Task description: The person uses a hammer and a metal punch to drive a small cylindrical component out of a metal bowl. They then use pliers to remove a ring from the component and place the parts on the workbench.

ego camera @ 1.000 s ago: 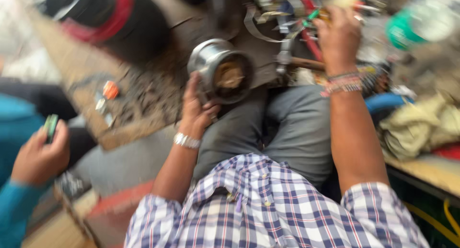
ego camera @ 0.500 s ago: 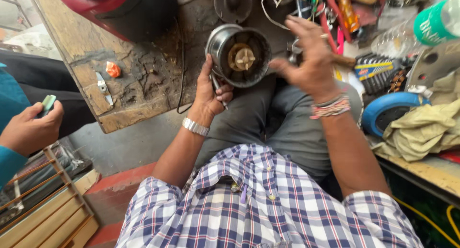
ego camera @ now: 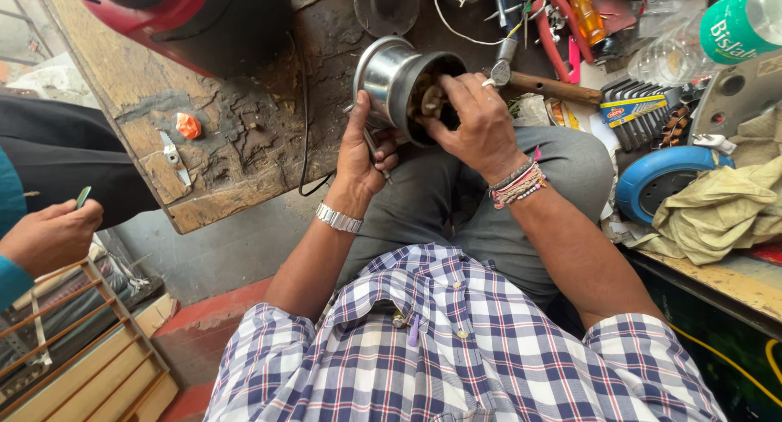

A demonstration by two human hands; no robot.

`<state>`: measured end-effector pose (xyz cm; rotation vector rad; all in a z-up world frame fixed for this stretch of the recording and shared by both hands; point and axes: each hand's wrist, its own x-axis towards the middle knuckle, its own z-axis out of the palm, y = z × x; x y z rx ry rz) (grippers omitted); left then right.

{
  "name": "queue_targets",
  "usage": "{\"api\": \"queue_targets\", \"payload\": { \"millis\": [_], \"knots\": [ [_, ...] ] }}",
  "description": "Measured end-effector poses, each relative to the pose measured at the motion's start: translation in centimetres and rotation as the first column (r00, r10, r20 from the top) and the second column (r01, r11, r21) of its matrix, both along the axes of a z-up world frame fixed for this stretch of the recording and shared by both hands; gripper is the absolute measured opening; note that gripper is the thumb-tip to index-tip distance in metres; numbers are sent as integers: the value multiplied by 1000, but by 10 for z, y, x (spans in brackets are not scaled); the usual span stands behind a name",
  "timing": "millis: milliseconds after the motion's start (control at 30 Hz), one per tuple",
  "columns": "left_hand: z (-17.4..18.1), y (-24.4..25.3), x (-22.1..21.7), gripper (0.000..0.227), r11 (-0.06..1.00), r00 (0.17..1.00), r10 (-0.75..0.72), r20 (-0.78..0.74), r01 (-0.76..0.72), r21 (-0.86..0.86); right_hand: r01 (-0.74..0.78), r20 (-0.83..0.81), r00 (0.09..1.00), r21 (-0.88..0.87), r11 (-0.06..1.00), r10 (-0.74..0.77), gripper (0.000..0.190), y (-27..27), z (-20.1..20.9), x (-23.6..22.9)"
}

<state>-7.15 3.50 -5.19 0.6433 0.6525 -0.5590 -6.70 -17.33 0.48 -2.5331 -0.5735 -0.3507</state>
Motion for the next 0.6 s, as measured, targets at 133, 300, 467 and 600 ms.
{"api": "queue_targets", "payload": {
  "millis": [133,300,467,600],
  "knots": [
    [-2,4,-1,63,998,999,27,47,-29,51,1,-74,997,46,999,2,52,-2,-7,0],
    [-6,6,-7,50,982,980,28,196,-63,178,13,-5,1000,11,1000,-13,53,-8,-6,-3],
    [-3,20,-11,31,766,771,-106,628,-339,546,254,-271,932,20,967,-239,27,-19,3,11],
    [3,16,-13,38,411,628,-464,625,-472,780,389,-532,835,385,837,-143,36,-36,-5,3]
  ]
}}
